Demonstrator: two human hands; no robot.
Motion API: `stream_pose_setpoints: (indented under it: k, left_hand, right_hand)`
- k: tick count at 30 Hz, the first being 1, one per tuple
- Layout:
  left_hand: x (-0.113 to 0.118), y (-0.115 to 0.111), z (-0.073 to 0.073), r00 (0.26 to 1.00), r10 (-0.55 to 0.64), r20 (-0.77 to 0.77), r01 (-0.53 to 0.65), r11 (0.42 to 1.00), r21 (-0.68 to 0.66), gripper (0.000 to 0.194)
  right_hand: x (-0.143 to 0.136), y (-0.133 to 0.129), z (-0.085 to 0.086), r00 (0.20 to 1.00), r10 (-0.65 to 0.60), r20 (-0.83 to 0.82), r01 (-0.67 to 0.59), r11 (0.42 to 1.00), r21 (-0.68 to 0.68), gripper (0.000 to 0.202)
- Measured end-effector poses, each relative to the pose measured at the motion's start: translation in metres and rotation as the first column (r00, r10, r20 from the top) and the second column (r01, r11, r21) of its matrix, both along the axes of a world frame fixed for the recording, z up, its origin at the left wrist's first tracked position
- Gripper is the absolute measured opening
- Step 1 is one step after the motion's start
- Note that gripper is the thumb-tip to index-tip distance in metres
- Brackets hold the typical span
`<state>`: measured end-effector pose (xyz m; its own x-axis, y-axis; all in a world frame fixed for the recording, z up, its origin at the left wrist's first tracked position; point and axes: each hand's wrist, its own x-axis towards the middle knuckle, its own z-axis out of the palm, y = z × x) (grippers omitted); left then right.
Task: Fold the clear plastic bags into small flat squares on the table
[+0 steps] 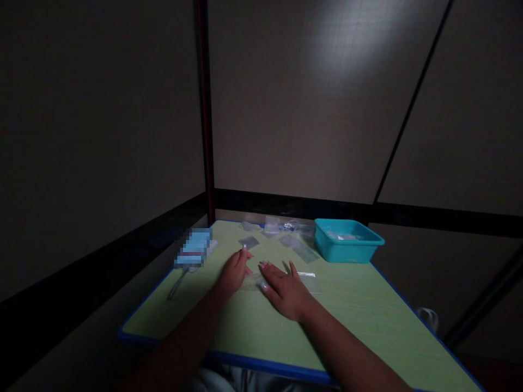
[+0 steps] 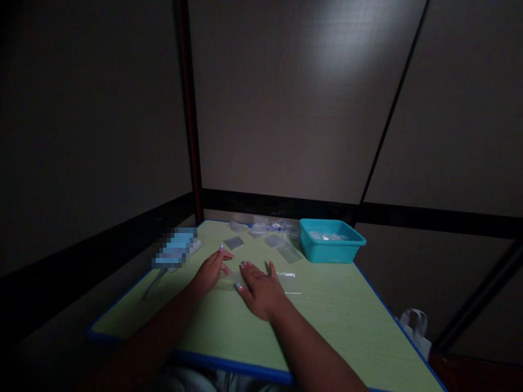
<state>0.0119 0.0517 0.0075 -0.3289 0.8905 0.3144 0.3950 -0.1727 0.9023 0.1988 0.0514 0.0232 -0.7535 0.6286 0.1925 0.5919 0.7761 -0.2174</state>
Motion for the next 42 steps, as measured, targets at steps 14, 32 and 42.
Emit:
stream_pose_setpoints:
  k: [14, 32, 42]
  left_hand:
    - [0.037, -0.021, 0.005, 0.882, -0.230, -0.412, 0.267, 0.963, 0.034, 0.047]
    - [0.020, -0.053, -0.003, 0.570, -0.306, -0.762, 0.191, 0.952, -0.239, 0.068]
    - [-0.006, -0.068, -0.007, 0.492, -0.224, -0.842, 0.037, 0.971, -0.237, 0.063]
  right_hand:
    - [0.000, -0.001, 0.001, 0.998, 0.053, 0.041, -0.054, 0.998, 0.023, 0.050]
    - [-0.002, 0.008, -0.010, 0.994, 0.055, 0.090, -0.057, 0.998, 0.018, 0.057]
    - [-0.002, 0.002, -0.004, 0.998, 0.057, 0.039, -0.058, 0.998, 0.006, 0.054]
